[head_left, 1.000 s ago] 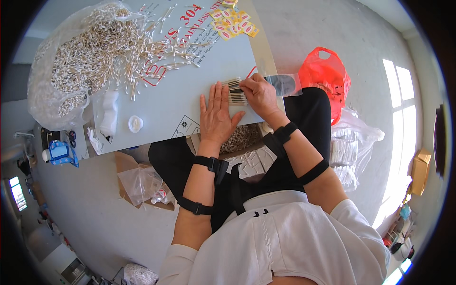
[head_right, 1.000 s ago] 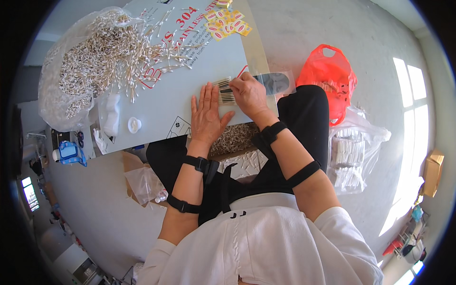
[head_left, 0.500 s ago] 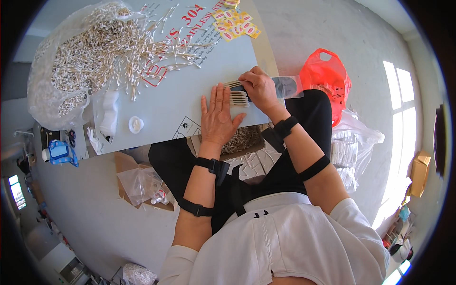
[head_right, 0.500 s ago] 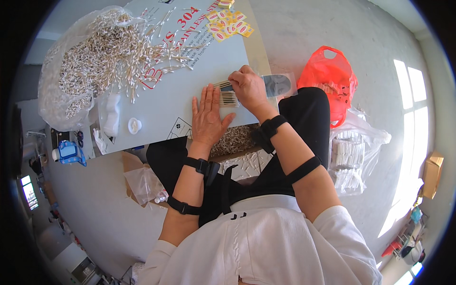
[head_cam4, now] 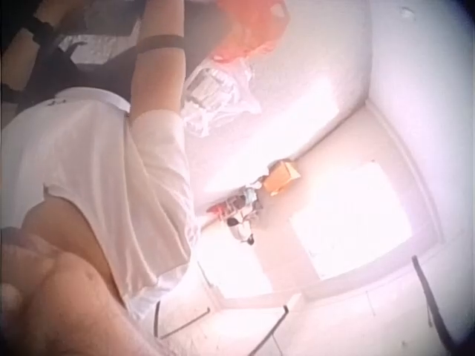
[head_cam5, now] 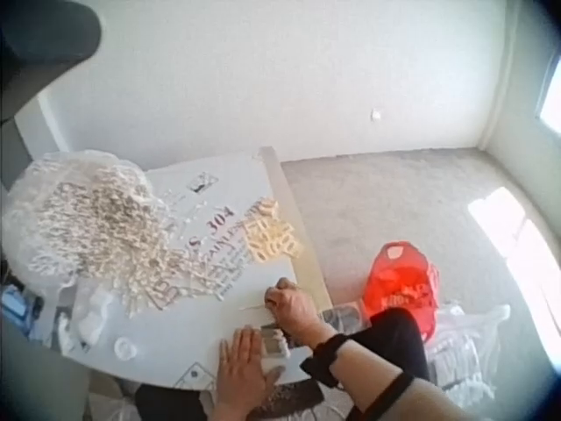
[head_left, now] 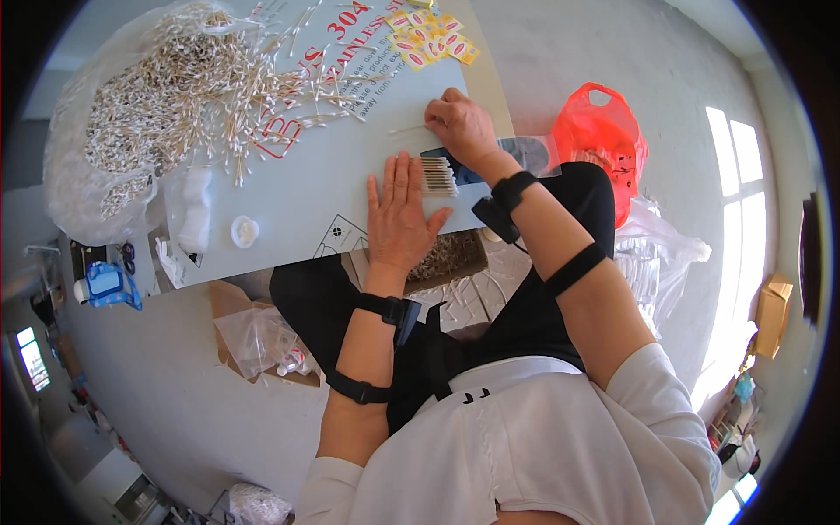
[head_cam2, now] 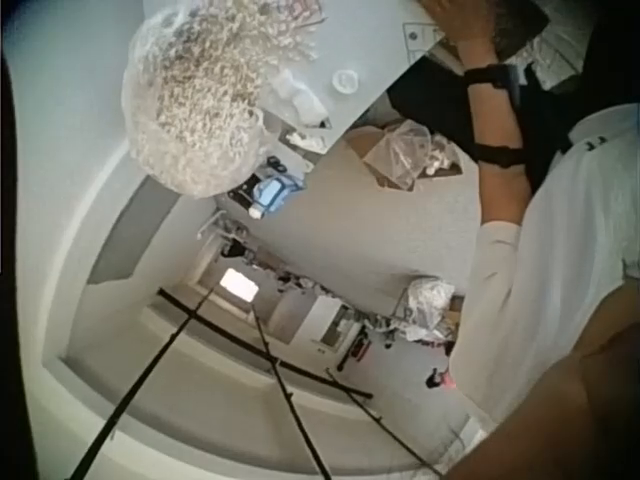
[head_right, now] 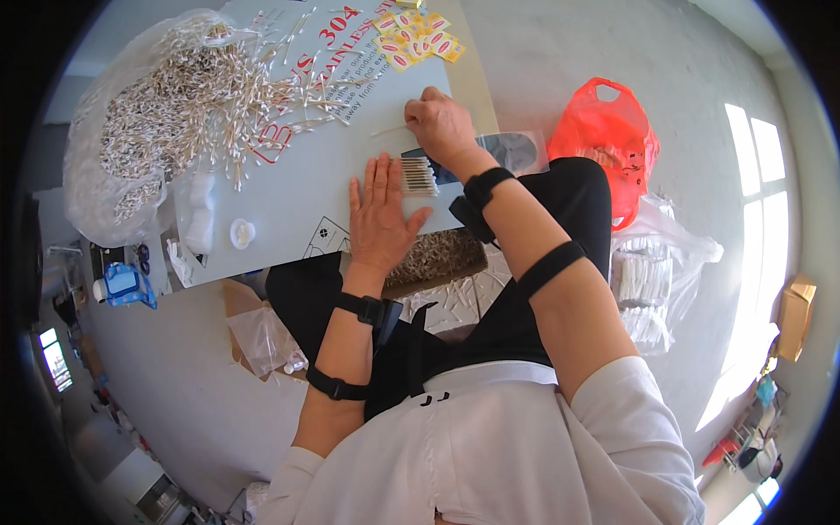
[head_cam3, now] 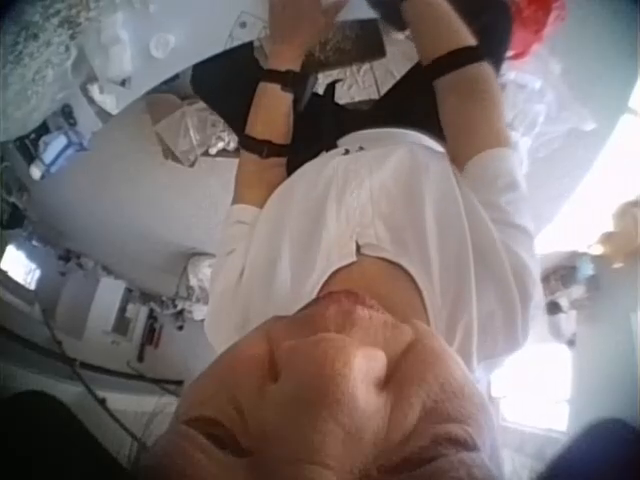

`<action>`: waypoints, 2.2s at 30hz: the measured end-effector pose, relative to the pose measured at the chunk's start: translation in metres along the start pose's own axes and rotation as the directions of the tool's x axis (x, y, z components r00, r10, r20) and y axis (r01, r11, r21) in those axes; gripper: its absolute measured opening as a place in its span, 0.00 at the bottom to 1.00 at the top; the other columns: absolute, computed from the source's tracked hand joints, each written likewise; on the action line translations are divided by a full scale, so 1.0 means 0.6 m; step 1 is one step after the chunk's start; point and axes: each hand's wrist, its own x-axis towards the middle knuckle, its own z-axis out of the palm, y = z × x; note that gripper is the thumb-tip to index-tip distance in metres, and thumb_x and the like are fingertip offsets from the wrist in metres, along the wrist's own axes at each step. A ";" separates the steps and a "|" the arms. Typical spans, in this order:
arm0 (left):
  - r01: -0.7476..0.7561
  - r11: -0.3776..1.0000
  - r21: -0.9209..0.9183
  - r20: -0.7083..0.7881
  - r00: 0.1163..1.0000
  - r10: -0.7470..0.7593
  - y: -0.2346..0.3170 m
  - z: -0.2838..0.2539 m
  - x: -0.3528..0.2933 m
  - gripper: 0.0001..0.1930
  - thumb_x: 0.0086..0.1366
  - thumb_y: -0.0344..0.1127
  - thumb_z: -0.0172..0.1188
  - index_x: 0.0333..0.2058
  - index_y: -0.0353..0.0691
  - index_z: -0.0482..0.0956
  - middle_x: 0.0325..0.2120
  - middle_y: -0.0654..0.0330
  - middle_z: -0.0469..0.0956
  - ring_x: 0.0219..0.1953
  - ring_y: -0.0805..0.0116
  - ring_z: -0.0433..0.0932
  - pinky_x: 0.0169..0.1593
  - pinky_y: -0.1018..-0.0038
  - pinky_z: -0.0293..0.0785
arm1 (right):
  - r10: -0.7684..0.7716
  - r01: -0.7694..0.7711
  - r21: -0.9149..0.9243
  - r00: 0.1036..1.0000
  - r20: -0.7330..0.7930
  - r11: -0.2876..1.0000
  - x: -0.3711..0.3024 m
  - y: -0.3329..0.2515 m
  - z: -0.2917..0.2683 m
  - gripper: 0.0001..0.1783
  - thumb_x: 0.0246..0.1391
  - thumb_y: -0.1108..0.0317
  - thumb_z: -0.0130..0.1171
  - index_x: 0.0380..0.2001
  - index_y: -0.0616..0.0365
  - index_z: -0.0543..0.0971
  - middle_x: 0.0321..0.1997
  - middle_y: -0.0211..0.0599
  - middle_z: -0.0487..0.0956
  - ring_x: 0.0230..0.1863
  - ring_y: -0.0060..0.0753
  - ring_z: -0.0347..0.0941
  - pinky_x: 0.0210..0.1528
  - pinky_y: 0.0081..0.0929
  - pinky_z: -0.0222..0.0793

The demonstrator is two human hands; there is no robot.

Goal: Packaging cotton swabs into small plastic bags and applying labels.

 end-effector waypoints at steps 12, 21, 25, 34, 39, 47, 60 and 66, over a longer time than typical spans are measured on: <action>-0.079 0.419 -0.904 -0.275 0.859 -0.431 -0.014 0.015 0.048 0.31 0.73 0.49 0.44 0.64 0.30 0.58 0.66 0.50 0.57 0.68 0.58 0.54 0.70 0.63 0.48 | 0.510 -0.113 0.887 0.847 -0.150 0.448 -0.154 -0.083 0.025 0.18 0.68 0.68 0.45 0.56 0.67 0.71 0.58 0.38 0.73 0.59 0.27 0.68 0.63 0.25 0.63; -0.143 0.156 -0.977 -0.202 0.846 -0.494 0.029 0.048 0.079 0.31 0.75 0.49 0.40 0.63 0.27 0.59 0.64 0.47 0.59 0.68 0.60 0.55 0.71 0.63 0.47 | 0.522 -0.085 0.871 0.827 -0.209 0.484 -0.127 -0.068 0.037 0.18 0.68 0.68 0.44 0.56 0.67 0.70 0.61 0.43 0.71 0.62 0.32 0.66 0.65 0.27 0.60; -0.127 0.156 -0.980 -0.187 0.862 -0.471 0.056 0.054 0.093 0.32 0.74 0.50 0.41 0.63 0.24 0.57 0.64 0.45 0.58 0.68 0.57 0.54 0.71 0.64 0.46 | 0.512 -0.074 0.836 0.819 -0.260 0.543 -0.121 -0.036 0.022 0.16 0.67 0.69 0.46 0.53 0.66 0.73 0.58 0.44 0.74 0.60 0.34 0.68 0.62 0.27 0.61; -0.081 0.403 -0.912 -0.239 0.903 -0.358 0.049 0.042 0.091 0.25 0.73 0.42 0.45 0.62 0.33 0.62 0.65 0.49 0.59 0.67 0.58 0.58 0.68 0.65 0.53 | 0.365 -0.185 0.639 0.917 -0.161 0.747 -0.123 0.009 -0.054 0.18 0.64 0.73 0.50 0.56 0.66 0.71 0.61 0.42 0.71 0.61 0.33 0.68 0.63 0.27 0.62; -0.113 0.985 -0.128 -0.153 0.984 0.093 0.040 0.007 0.060 0.35 0.66 0.49 0.55 0.66 0.37 0.57 0.68 0.49 0.53 0.70 0.52 0.50 0.70 0.55 0.46 | -0.017 0.019 0.183 1.000 -0.010 0.983 -0.126 0.029 -0.133 0.24 0.51 0.72 0.60 0.54 0.60 0.74 0.62 0.41 0.70 0.63 0.46 0.65 0.62 0.37 0.64; -0.135 0.990 -0.051 0.015 0.991 0.136 0.047 0.021 0.057 0.41 0.65 0.56 0.53 0.68 0.40 0.51 0.70 0.51 0.49 0.72 0.56 0.45 0.71 0.52 0.39 | -0.206 0.225 -0.089 0.961 0.183 0.970 -0.151 0.044 -0.109 0.29 0.48 0.66 0.65 0.56 0.53 0.73 0.64 0.37 0.69 0.68 0.41 0.59 0.71 0.40 0.51; -0.124 0.991 -0.058 0.015 0.992 0.125 0.044 0.031 0.051 0.42 0.64 0.54 0.55 0.69 0.41 0.48 0.70 0.53 0.48 0.72 0.57 0.45 0.71 0.51 0.38 | 0.334 -0.241 -0.415 0.927 0.169 0.877 -0.112 -0.022 -0.126 0.08 0.44 0.69 0.56 0.25 0.62 0.79 0.25 0.50 0.80 0.28 0.53 0.80 0.31 0.42 0.75; -0.130 0.989 -0.066 -0.041 0.991 0.127 0.047 0.039 0.050 0.41 0.64 0.55 0.54 0.68 0.41 0.50 0.70 0.53 0.49 0.72 0.57 0.46 0.70 0.49 0.40 | 0.365 -0.185 -0.511 0.889 0.277 0.840 -0.092 -0.037 -0.119 0.08 0.43 0.71 0.55 0.25 0.60 0.82 0.26 0.48 0.81 0.29 0.50 0.81 0.32 0.42 0.76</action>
